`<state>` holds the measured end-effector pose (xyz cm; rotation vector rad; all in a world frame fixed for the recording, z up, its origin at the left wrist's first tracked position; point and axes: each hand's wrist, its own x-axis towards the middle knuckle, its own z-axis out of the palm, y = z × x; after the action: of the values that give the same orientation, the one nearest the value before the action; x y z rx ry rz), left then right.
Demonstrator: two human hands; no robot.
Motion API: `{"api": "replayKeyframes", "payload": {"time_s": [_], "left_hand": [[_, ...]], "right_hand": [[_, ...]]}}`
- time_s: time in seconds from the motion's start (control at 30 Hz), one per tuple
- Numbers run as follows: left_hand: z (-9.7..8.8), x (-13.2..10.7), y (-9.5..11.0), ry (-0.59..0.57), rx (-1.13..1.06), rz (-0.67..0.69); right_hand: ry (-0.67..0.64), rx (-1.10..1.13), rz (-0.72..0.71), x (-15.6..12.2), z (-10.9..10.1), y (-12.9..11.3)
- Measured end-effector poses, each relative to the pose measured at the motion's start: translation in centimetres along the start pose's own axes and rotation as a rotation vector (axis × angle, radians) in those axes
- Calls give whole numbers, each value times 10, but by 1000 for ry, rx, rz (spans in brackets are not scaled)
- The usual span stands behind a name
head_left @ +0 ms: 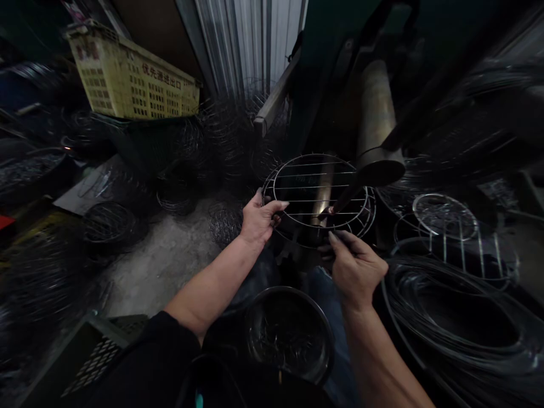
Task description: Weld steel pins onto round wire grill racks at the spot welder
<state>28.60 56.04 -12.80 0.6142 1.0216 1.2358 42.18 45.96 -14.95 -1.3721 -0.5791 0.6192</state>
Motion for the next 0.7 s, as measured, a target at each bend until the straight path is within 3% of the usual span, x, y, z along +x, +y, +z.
{"api": "replayKeyframes", "payload": {"time_s": [0.7], "left_hand": [[11,31,2,15,15,-22]], "right_hand": [[-40,63,13,27,8,9]]}}
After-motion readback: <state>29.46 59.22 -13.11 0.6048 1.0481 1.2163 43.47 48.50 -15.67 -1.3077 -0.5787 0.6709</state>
